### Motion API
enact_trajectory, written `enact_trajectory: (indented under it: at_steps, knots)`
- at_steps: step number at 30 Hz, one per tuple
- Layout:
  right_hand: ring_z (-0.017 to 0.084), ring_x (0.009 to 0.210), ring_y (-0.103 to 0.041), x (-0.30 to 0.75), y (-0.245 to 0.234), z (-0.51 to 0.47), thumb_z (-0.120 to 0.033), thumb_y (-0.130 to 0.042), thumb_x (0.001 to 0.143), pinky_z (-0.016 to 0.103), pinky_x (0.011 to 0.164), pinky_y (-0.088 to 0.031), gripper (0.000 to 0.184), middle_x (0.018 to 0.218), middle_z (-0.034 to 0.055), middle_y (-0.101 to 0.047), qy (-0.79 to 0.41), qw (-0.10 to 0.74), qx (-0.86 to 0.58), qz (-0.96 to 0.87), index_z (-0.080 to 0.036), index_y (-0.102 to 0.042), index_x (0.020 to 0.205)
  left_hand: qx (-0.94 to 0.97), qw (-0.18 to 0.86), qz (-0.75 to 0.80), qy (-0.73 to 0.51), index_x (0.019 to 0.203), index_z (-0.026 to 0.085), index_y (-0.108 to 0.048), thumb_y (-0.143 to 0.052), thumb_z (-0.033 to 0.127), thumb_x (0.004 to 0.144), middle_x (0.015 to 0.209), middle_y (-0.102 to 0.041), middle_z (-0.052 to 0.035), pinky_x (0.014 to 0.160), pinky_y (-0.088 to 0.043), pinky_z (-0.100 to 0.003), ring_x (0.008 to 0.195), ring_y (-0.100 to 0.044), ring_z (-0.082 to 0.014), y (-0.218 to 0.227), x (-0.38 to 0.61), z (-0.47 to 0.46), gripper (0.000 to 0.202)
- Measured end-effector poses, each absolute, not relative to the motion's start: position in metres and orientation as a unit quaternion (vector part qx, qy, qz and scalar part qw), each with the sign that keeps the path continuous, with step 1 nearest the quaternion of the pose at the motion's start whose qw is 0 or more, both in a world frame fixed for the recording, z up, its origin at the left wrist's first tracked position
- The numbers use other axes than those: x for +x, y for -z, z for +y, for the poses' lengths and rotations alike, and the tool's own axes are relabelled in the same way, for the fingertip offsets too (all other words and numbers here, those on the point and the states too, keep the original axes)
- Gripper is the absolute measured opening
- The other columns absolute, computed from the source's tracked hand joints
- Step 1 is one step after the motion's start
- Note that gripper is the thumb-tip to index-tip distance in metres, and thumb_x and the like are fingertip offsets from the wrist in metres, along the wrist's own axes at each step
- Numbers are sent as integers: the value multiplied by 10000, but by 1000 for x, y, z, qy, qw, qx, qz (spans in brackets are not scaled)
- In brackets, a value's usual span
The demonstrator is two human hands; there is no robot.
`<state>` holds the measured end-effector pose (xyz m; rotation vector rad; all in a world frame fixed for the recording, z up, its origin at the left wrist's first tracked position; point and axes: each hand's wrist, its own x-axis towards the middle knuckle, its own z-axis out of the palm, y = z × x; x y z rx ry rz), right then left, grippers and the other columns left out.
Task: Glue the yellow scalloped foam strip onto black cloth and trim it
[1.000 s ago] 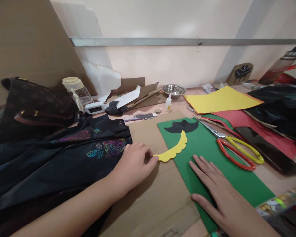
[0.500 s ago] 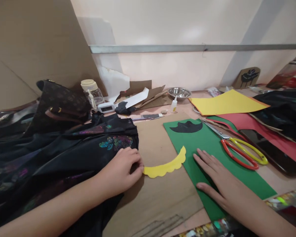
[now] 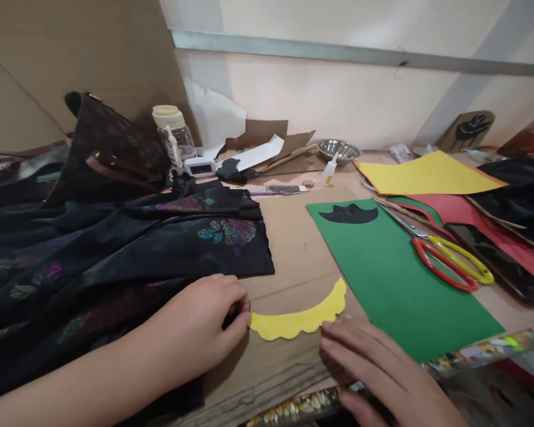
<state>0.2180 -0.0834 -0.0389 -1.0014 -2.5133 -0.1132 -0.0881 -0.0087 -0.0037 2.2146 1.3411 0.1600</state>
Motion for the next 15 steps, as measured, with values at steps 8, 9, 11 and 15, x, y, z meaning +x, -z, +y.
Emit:
enact_trajectory:
  at_steps: [8,9,11,15]
  knots:
    - [198,1148,-741,202,31,-76,-327,-362,1120,308,967,-617,410,1338,20,-720,137,124,-312,-932,-154,-707,1259,813,269,516,-14,841,245,-661,-570,288,876,861,-676,-17,758,-407,-343,851,-615,-237,-6,-95,-7,107]
    - [197,1140,-744,201,31,-75,-327,-352,1123,307,955,-622,419,1329,16,-724,142,124,-307,-933,-156,-715,1243,810,272,520,-11,853,248,-668,-584,301,873,866,-685,-14,751,-410,-338,848,-620,-235,-8,-97,-7,101]
    - [200,1127,-750,201,32,-75,-326,-348,1123,307,938,-631,427,1312,15,-732,147,124,-304,-933,-157,-729,1217,801,281,529,0,872,255,-687,-599,333,874,872,-709,-8,734,-416,-330,833,-634,-230,-11,-101,-4,117]
    - [209,1161,-736,202,33,-77,-311,-382,1114,309,988,-609,404,1334,33,-723,141,137,-315,-929,-141,-725,1243,791,285,541,14,864,265,-726,-536,350,918,894,-759,-8,749,-436,-324,838,-674,-224,-16,-108,1,215]
